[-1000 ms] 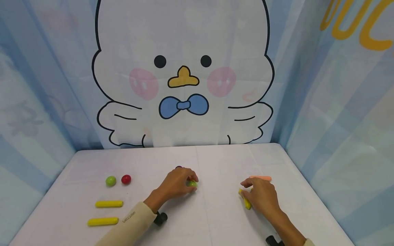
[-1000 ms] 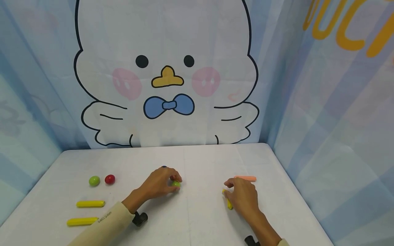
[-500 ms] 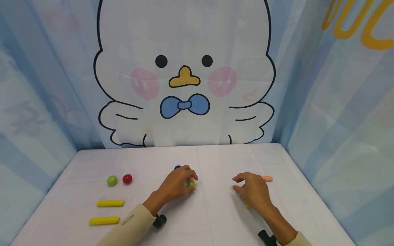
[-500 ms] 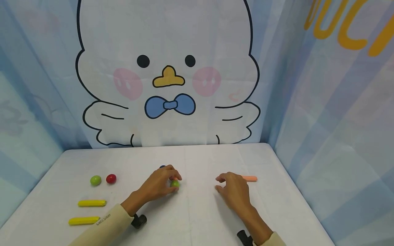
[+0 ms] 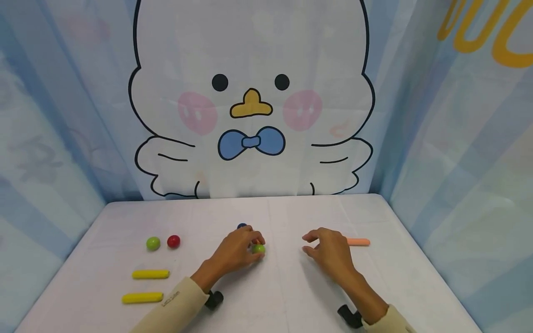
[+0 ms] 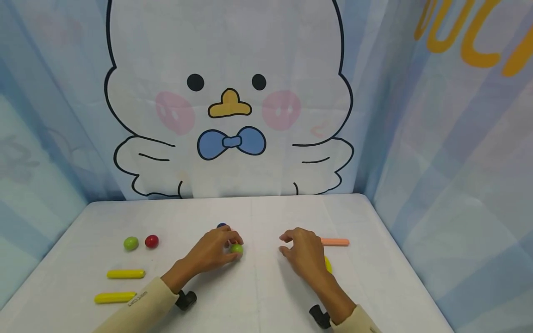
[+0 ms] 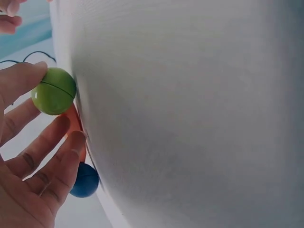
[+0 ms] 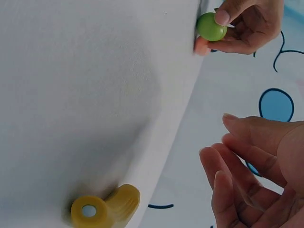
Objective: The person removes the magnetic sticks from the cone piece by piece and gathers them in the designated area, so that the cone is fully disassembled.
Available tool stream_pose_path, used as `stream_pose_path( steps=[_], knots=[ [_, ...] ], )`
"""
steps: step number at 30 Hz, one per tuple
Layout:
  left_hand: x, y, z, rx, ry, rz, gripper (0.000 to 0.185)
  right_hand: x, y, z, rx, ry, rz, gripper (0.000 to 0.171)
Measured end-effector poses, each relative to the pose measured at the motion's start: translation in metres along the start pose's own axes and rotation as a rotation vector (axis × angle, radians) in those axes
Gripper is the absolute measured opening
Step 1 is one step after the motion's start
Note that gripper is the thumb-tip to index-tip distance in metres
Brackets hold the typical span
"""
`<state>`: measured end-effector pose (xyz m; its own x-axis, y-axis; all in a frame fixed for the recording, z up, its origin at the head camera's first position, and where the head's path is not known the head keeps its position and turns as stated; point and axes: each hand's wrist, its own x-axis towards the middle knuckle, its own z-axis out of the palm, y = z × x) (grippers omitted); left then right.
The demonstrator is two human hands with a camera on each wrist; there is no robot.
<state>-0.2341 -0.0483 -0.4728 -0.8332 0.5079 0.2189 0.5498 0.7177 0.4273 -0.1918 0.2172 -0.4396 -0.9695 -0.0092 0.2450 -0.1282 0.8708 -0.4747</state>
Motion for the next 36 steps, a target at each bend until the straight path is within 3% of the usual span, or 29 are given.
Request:
stream_pose_path(
  steps=[9, 14, 22, 36],
  knots=[
    [-0.003, -0.003, 0.003, 0.024, 0.011, 0.052, 0.018, 0.008, -0.016, 0.01, 0.031, -0.019, 0.009, 0.023],
    [-0.004, -0.001, 0.002, -0.003, -0.004, 0.032, 0.019, 0.015, -0.022, 0.017, 0.079, -0.035, -0.013, 0.023],
    [-0.003, -0.003, 0.003, -0.033, 0.0, -0.057, 0.025, 0.028, -0.03, 0.034, 0.156, -0.086, -0.07, 0.021],
    [-0.003, -0.002, 0.001, -0.124, 0.011, -0.05, 0.017, 0.058, -0.04, 0.069, 0.253, -0.147, -0.139, 0.018]
  ],
)
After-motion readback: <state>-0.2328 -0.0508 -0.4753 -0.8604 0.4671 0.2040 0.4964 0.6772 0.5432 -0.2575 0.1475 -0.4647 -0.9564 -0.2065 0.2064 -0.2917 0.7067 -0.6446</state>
